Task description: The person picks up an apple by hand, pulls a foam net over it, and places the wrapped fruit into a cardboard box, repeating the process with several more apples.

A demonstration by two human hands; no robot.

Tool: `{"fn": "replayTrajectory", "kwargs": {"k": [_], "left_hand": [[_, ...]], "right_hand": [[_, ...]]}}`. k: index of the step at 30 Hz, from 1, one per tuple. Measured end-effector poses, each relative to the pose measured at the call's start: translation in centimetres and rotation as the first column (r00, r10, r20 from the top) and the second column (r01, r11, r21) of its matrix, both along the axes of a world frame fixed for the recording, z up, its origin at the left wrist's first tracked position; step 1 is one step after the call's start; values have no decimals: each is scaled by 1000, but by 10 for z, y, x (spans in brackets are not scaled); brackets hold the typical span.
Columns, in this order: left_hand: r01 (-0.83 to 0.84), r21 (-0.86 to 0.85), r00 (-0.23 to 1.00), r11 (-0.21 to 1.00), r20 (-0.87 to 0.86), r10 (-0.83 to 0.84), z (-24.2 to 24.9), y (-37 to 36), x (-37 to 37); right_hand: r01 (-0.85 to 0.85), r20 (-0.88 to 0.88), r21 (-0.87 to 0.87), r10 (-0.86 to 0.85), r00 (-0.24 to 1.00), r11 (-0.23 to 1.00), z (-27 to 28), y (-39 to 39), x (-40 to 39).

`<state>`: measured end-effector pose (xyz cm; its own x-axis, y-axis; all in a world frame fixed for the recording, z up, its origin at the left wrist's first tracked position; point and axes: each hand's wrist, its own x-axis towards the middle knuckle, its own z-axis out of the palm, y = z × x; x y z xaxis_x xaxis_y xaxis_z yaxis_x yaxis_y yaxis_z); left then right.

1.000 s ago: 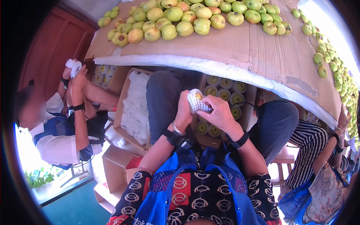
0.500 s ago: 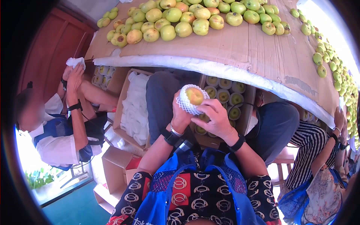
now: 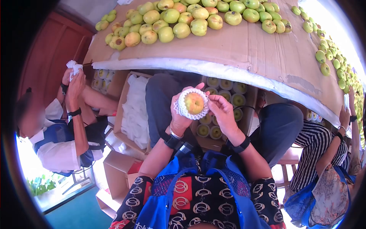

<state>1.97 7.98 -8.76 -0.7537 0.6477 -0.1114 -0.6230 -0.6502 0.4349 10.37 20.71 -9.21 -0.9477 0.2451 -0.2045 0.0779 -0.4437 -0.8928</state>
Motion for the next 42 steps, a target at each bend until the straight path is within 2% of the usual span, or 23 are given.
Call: {"fn": "replayTrajectory", "kwargs": {"k": [1, 3, 4, 7, 9, 10, 11, 15, 16, 17, 19, 20, 21, 23, 27, 29, 30, 31, 33, 34, 39, 41, 42], "left_hand": [[33, 45, 999, 998, 36, -34, 3, 1, 0], [64, 90, 995, 994, 68, -71, 4, 1, -1], [71, 82, 994, 994, 73, -77, 2, 0, -2], [110, 45, 992, 993, 56, -112, -16, -1, -4], [144, 11, 989, 989, 30, -145, -21, -2, -6], [122, 5, 992, 993, 32, -122, -19, -3, -5], [99, -1, 994, 995, 35, -99, -17, -3, -4], [135, 108, 986, 985, 88, -144, -5, -2, -4], [106, 82, 987, 991, 114, -115, -2, -1, -3], [77, 55, 987, 996, 140, -84, 1, 0, -2], [104, 30, 984, 994, 145, -107, 4, 0, 0], [133, 3, 980, 991, 146, -132, 5, -1, 0], [166, 109, 965, 980, 186, -185, 2, -3, 1], [154, -71, 977, 986, 161, -141, -2, -1, 3], [174, -28, 977, 984, 127, -169, -2, -1, 4], [139, -227, 988, 964, 95, -120, -4, 4, 3], [101, -297, 995, 949, 16, -101, -3, 5, 2], [102, -297, 995, 949, 19, -101, -1, 3, 1], [185, -360, 977, 915, 169, -131, 5, -4, -3], [237, -381, 971, 894, 121, -206, 10, -6, -3], [279, -437, 956, 855, 42, -290, -6, -8, 7], [188, -525, 980, 830, 47, -193, -24, -12, 3], [155, -492, 985, 856, 14, -171, -24, -15, 1]], "right_hand": [[0, 1, 0, 0, 1000, 1000, -6, 3, 0], [13, 15, -341, -8, 1000, 940, -10, 6, -2], [75, 35, -434, -66, 997, 898, -2, 4, -3], [128, 60, -574, -114, 992, 809, -5, 9, -6], [132, 64, -538, -116, 991, 833, -6, 7, -9], [155, 0, -248, -160, 987, 956, -7, 3, -11], [187, -74, 67, -182, 980, 980, -8, 0, -12], [293, -87, 286, -280, 956, 912, -3, 12, -11], [324, -309, 454, -195, 931, 830, 0, 10, -11], [322, -307, 455, -194, 932, 830, 4, 8, -7], [276, -361, 684, -15, 932, 675, 23, 1, -3], [243, -377, 664, 36, 926, 708, 24, -6, -6], [231, -347, 716, 49, 936, 659, 18, -13, -6], [213, -256, 828, 11, 967, 518, 7, -20, -8], [231, -273, 739, -33, 962, 633, 7, -16, -9], [222, -231, 778, -61, 971, 588, 11, -10, -10], [262, -264, 817, -69, 962, 515, 19, -7, -11], [260, -262, 817, -70, 963, 514, 20, -2, -12], [344, -383, 867, 40, 923, 359, 19, 8, -14], [322, -362, 898, 89, 928, 299, 19, 11, -14], [176, -239, 949, 230, 943, 263, 3, -3, -7], [115, -207, 919, 214, 955, 377, 2, -11, -5], [103, -187, 932, 217, 958, 347, 5, -15, -3]]}}
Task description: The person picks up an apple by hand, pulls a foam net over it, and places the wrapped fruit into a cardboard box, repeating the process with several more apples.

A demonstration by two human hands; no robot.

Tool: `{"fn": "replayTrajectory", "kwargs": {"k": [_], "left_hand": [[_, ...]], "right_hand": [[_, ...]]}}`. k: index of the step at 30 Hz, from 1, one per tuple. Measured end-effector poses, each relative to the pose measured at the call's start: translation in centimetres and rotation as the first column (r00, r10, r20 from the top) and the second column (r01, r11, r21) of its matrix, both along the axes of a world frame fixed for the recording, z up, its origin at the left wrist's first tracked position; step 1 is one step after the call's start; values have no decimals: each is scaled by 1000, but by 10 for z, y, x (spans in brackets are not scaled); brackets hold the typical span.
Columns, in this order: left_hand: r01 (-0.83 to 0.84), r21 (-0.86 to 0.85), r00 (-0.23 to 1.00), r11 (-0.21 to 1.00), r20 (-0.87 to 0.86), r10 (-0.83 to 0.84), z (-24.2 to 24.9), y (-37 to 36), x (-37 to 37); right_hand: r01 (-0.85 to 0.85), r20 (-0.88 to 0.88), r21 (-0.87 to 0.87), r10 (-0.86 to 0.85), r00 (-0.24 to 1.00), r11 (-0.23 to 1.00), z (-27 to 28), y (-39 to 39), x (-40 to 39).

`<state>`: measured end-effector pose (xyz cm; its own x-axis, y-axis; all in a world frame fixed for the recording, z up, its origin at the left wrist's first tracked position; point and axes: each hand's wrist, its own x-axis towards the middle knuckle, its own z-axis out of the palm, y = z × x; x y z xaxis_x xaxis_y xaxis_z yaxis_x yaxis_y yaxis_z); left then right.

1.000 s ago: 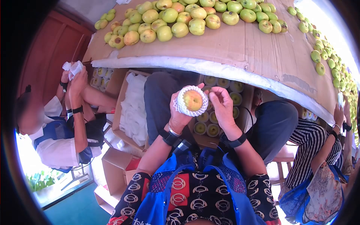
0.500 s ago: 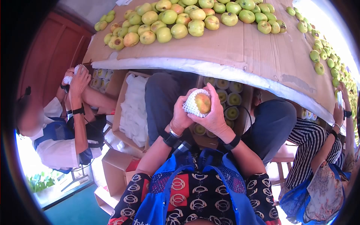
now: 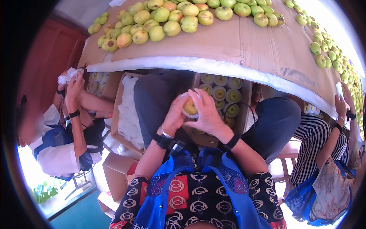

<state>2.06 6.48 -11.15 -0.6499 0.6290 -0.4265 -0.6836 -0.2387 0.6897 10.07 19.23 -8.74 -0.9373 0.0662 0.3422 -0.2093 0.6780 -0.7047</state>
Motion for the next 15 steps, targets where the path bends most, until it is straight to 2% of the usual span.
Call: {"fn": "replayTrajectory", "kwargs": {"k": [1, 3, 5, 7, 9, 13, 15], "left_hand": [[7, -1, 1000, 1000, 3, -7, 1, -5, -2], [-44, -16, 996, 999, 77, 45, 9, -12, -2], [-53, -20, 996, 998, 65, 54, 15, -18, 4], [-82, -79, 991, 994, 96, 89, 12, -29, 13], [-119, -80, 984, 990, 121, 128, 14, -33, 25], [-148, -53, 961, 988, 229, 156, 13, -42, 34], [-72, -52, 944, 996, 319, 85, 11, -44, 34]], "right_hand": [[7, 3, -1, -7, 1000, 1000, 0, -5, 1], [61, -36, -203, -70, 997, 977, -3, -15, 3], [76, -53, -261, -93, 994, 962, -15, -20, 3], [4, 38, -497, 17, 999, 868, -19, -25, 3], [-4, 23, -494, 17, 1000, 869, -20, -32, 10], [19, 133, -581, 72, 988, 814, -26, -45, 23], [91, 151, -479, -20, 988, 873, -31, -46, 25]]}}
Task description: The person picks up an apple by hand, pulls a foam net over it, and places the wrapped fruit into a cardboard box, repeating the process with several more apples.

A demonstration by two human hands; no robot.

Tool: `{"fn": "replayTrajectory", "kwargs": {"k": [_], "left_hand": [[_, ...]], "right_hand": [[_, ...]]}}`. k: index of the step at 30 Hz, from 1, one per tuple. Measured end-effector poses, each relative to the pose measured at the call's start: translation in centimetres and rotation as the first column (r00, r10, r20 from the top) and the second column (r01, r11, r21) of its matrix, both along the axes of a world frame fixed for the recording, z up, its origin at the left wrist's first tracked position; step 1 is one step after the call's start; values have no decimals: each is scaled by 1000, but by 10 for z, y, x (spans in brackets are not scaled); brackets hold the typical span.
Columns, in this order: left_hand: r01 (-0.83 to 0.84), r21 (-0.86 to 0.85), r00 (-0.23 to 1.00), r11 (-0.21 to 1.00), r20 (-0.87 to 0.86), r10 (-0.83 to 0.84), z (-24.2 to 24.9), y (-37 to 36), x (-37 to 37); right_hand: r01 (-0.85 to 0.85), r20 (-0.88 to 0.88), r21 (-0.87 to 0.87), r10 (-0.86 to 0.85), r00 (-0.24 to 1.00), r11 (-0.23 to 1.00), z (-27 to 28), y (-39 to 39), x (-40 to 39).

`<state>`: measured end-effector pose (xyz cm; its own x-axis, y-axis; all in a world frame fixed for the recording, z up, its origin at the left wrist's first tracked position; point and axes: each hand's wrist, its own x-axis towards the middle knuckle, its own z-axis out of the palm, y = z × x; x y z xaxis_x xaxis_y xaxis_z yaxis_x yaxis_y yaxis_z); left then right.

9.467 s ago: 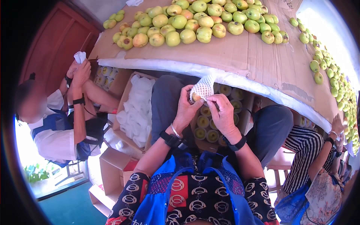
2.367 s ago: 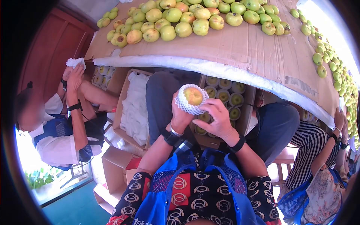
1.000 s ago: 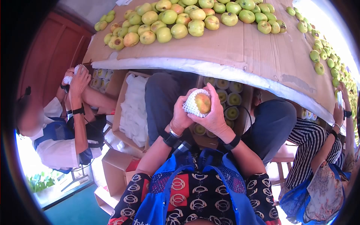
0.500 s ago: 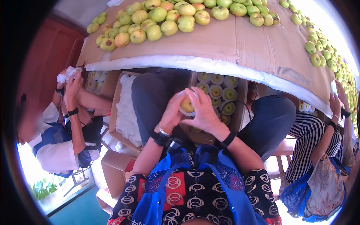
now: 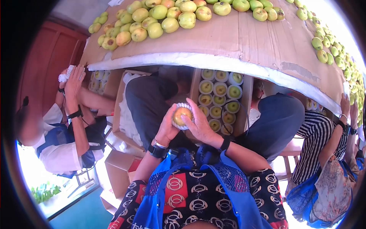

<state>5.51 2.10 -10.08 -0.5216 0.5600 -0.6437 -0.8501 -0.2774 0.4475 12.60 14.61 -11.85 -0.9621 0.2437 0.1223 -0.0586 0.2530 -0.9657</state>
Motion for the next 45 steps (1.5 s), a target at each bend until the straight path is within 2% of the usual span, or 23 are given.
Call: {"fn": "replayTrajectory", "kwargs": {"k": [1, 3, 10, 12, 13, 14, 16, 17, 19, 23, 25, 26, 28, 29, 30, 31, 32, 35, 36, 39, 42, 44, 45], "left_hand": [[-1, -2, 1000, 1000, 0, 1, -2, 0, 0], [34, 1, 999, 999, -32, -34, -6, 0, 2], [85, -46, 995, 995, -48, -88, -14, 9, 0], [-24, -28, 998, 999, -60, 22, -9, 14, -2], [-55, -82, 994, 995, -96, 47, -18, 11, -5], [-55, -81, 995, 995, -93, 47, -21, 12, -4], [-5, -143, 998, 990, -64, -4, -26, 15, -3], [-7, -145, 998, 989, -59, -2, -32, 16, -1], [32, -202, 979, 979, -191, -72, -40, 20, -1], [26, -186, 987, 982, -150, -55, -44, 25, 0], [62, -361, 974, 930, -182, -136, -37, 28, 0], [57, -365, 975, 929, -182, -131, -33, 27, -2], [-56, -509, 941, 859, -315, -125, -19, 25, -4], [-77, -383, 905, 920, -415, -97, -8, 20, -10], [-74, -242, 888, 968, -458, -46, 5, 13, -20], [-114, -145, 822, 983, -570, 11, 26, 8, -26], [-218, -157, 690, 963, -722, 38, 43, 3, -33], [-566, -302, 222, 767, -952, -211, 68, -31, -48], [-666, -319, 191, 675, -947, -259, 67, -37, -51], [-637, -337, 256, 693, -941, -223, 52, -43, -62], [-686, -369, 286, 627, -929, -235, 43, -39, -59], [-699, -481, 201, 530, -843, -500, 43, -39, -61], [-688, -491, 173, 535, -826, -536, 42, -40, -63]], "right_hand": [[-1, 0, -2, 1, 1000, 1000, 1, 0, 1], [1, 172, -302, 54, 984, 953, 5, 0, 5], [66, 128, -358, -21, 991, 931, -21, -2, 14], [83, 165, -520, 4, 986, 850, -27, 2, 20], [167, 258, -674, 17, 966, 719, -30, 1, 19], [169, 261, -673, 17, 965, 720, -32, 4, 21], [163, 427, -716, 241, 872, 679, -24, 16, 22], [165, 431, -716, 244, 869, 678, -28, 16, 23], [301, 458, -821, 245, 855, 485, -36, 15, 19], [328, 459, -830, 218, 861, 452, -45, 17, 15], [384, 496, -822, 196, 846, 420, -57, 17, 11], [382, 495, -824, 202, 845, 419, -62, 22, 10], [445, 598, -732, 171, 783, 516, -60, 42, 8], [396, 698, -637, 277, 661, 662, -69, 61, 5], [401, 703, -637, 282, 653, 659, -97, 71, 9], [382, 755, -501, 176, 632, 776, -139, 75, 13], [348, 783, -348, 66, 618, 871, -166, 80, 14], [366, 790, -305, 19, 613, 879, -195, 86, 2], [361, 775, -292, -2, 632, 886, -200, 85, -1], [420, 727, -357, -34, 686, 834, -215, 74, -14], [501, 765, -296, -112, 634, 813, -248, 61, -19], [499, 753, -318, -105, 650, 806, -253, 57, -23], [501, 734, -343, -107, 671, 795, -253, 53, -29]]}}
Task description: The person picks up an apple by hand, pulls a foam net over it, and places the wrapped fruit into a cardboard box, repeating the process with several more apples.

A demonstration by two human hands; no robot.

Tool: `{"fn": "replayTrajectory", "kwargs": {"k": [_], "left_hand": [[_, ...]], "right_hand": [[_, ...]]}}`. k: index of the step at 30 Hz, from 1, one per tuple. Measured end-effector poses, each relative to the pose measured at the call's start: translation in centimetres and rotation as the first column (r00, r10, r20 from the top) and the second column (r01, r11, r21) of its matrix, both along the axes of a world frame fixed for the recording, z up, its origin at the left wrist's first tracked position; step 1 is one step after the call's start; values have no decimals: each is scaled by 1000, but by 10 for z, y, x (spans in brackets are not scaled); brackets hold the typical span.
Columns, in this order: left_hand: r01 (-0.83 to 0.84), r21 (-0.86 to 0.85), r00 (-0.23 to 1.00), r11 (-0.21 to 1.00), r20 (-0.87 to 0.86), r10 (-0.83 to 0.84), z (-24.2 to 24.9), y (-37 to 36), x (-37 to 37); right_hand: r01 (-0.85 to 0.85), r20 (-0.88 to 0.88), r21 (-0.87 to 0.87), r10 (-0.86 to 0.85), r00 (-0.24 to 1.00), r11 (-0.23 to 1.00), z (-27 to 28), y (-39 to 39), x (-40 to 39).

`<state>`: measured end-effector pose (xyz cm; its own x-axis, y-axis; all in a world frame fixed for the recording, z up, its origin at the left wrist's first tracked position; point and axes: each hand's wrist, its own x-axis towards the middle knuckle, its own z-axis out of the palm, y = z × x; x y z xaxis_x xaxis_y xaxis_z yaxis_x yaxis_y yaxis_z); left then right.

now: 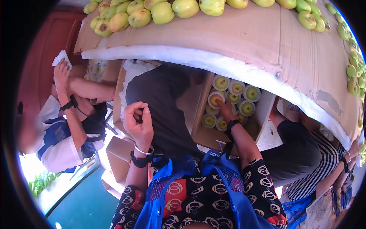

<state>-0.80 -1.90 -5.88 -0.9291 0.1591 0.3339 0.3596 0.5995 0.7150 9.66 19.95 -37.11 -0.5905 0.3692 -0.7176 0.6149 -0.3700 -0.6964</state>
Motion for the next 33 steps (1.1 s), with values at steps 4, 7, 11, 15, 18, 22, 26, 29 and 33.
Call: {"fn": "replayTrajectory", "kwargs": {"k": [4, 7, 11, 15, 18, 22, 26, 29, 33], "left_hand": [[-48, 30, 999, 998, 8, 48, -1, -3, -2], [-42, 19, 999, 999, 7, 42, -1, -2, -4], [-49, 44, 999, 998, 13, 49, -2, -3, -4], [-54, 62, 999, 997, 0, 54, -1, 1, -6], [-78, 64, 997, 995, -6, 78, -3, 1, -5], [-104, 122, 995, 987, 11, 103, -2, 3, -5], [-83, 33, 997, 996, -7, 83, 0, 2, -6], [-84, 55, 996, 995, -8, 85, 0, 4, -4], [-91, 64, 996, 994, -4, 91, -1, 3, -6]], "right_hand": [[25, 8, -79, -24, 1000, 997, 6, 1, -12], [196, 73, 3, -196, 978, 981, 16, -7, -24], [288, 8, -89, -289, 957, 953, 19, -8, -28], [221, -85, 21, -219, 972, 975, -18, -10, -20], [173, -204, 115, -147, 968, 978, -21, -12, -13], [185, -90, 31, -181, 979, 982, -7, -11, -10], [159, -69, -17, -160, 985, 987, -5, -7, -16], [115, -65, 13, -114, 991, 993, -18, -3, -9], [74, -45, 116, -69, 997, 990, -43, -4, -3]]}}
